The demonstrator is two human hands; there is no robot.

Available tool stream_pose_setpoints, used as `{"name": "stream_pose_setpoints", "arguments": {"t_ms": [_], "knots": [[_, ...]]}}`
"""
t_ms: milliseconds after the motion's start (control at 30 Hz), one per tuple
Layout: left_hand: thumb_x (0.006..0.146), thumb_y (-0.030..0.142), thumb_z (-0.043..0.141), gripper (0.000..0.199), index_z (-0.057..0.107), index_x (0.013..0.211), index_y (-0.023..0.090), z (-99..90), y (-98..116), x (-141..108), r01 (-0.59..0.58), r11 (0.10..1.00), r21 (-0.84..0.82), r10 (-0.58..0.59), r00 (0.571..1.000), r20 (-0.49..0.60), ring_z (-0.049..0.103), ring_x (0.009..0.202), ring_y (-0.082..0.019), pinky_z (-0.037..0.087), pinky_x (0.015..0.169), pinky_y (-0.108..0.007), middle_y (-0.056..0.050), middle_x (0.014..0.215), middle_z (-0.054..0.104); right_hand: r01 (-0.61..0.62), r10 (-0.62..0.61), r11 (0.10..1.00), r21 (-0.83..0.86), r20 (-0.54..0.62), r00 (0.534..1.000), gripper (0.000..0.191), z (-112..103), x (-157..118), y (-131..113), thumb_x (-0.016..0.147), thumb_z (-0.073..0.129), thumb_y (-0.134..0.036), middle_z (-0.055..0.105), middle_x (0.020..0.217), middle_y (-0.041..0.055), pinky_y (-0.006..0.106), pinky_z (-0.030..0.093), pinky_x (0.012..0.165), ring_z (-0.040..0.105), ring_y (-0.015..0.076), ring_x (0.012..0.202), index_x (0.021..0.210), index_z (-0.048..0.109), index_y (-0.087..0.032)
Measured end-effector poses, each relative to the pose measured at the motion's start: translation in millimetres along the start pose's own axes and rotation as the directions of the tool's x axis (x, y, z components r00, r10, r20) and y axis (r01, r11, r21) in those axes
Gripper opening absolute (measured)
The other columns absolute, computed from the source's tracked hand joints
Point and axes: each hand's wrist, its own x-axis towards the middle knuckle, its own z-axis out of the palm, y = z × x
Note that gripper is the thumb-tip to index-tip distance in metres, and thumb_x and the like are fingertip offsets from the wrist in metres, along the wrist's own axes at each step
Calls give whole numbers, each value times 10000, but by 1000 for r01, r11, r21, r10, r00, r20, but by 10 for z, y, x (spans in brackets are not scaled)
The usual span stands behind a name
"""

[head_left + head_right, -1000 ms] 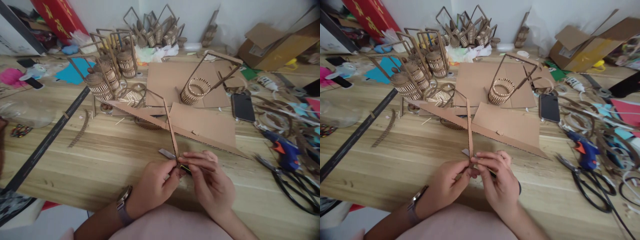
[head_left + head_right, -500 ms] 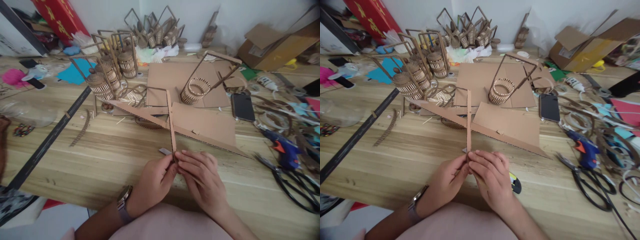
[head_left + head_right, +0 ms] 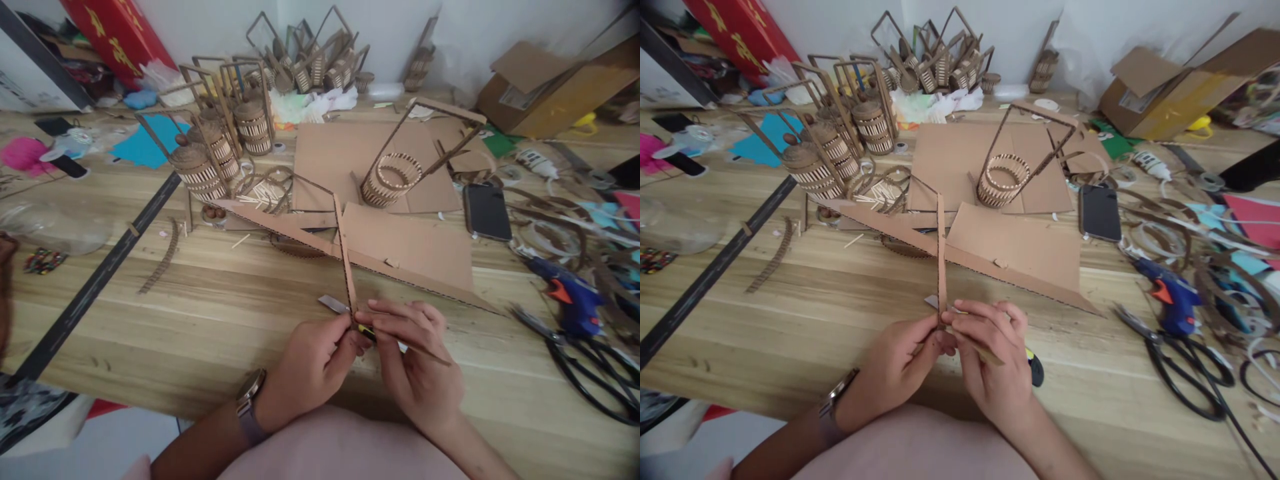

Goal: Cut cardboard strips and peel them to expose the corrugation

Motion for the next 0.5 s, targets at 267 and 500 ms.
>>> {"name": "stream_pose_setpoints", "arguments": {"t_ms": [267,500], "knots": [[992,230,437,196,609,926,166,1,-34,8,-14,999,29,13,999,30,690,738,-177,472,649,-253,-61,822,731,-61,61,997,52,-6,998,167,4,7,18,925,536,-78,757,821,-22,363,453,866,731,165,898,955,582,-236],[1028,329,448,250,646,1047,178,8,-46,26,75,993,-86,-77,997,-23,676,775,-151,477,687,-232,-34,854,723,33,-35,997,67,31,999,162,22,-9,14,920,547,-78,780,910,5,368,460,886,732,167,944,971,555,-232]]}}
